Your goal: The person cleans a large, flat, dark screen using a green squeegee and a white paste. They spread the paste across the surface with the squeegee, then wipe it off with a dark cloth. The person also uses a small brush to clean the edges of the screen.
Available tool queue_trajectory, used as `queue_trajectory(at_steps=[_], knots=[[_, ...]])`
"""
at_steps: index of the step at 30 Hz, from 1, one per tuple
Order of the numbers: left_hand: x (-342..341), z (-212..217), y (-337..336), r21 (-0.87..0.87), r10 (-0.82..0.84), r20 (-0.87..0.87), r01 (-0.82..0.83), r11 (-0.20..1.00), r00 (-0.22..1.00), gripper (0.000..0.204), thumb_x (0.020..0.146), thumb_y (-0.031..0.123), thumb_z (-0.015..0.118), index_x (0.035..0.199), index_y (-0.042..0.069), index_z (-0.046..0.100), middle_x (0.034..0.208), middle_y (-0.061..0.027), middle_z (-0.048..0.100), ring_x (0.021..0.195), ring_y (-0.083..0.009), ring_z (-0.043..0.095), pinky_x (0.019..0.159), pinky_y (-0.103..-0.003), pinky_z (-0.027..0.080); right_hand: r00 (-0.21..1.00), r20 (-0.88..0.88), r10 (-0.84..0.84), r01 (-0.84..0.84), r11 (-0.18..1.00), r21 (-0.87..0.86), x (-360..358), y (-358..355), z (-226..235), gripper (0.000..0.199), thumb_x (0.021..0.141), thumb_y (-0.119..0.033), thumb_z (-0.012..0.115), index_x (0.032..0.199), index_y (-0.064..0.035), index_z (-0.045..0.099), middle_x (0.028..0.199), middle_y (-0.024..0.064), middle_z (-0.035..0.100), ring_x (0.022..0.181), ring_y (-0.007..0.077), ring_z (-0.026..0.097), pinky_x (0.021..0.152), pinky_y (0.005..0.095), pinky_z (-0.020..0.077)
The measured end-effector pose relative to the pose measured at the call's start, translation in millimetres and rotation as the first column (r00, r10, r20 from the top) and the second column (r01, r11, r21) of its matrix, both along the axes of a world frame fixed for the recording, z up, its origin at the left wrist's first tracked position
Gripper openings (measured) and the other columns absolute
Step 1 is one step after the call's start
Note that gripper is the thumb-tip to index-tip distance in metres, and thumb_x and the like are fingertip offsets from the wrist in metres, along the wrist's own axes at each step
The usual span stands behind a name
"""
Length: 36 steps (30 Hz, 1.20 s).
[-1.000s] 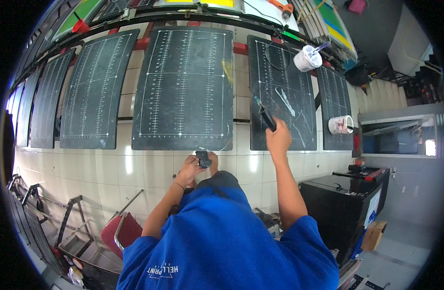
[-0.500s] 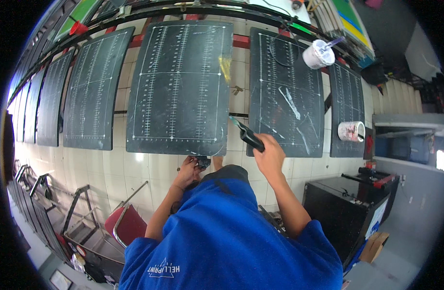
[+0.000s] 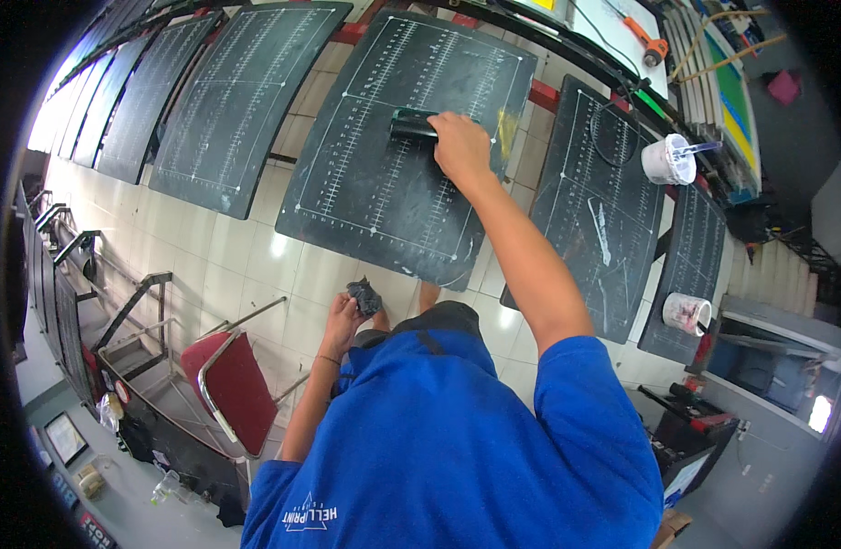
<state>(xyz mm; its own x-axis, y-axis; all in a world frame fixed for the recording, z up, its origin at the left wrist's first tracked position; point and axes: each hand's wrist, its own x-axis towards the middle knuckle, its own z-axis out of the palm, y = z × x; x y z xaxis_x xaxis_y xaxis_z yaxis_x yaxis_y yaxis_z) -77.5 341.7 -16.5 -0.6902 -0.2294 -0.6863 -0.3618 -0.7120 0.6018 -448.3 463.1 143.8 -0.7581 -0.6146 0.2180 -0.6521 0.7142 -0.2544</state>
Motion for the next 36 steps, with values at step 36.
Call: queue_trajectory(at_steps=[36], knots=[[-36.1, 22.4, -151.0, -0.396, 0.343, -0.233, -0.411, 0.821, 0.910, 0.014, 0.096, 0.009, 0.052, 0.108, 0.003, 0.049, 0.104, -0.0072, 0.055, 0.094, -0.0173, 0.058, 0.080, -0.035, 0.055, 0.529, 0.845, 0.077, 0.723, 0.480, -0.497, 198.6, 29.1, 86.5, 0.033, 0.079, -0.001, 0.064, 0.110, 0.0075, 0.063, 0.105, 0.0108, 0.068, 0.093, 0.0183, 0.064, 0.085, 0.0305, 0.0489]])
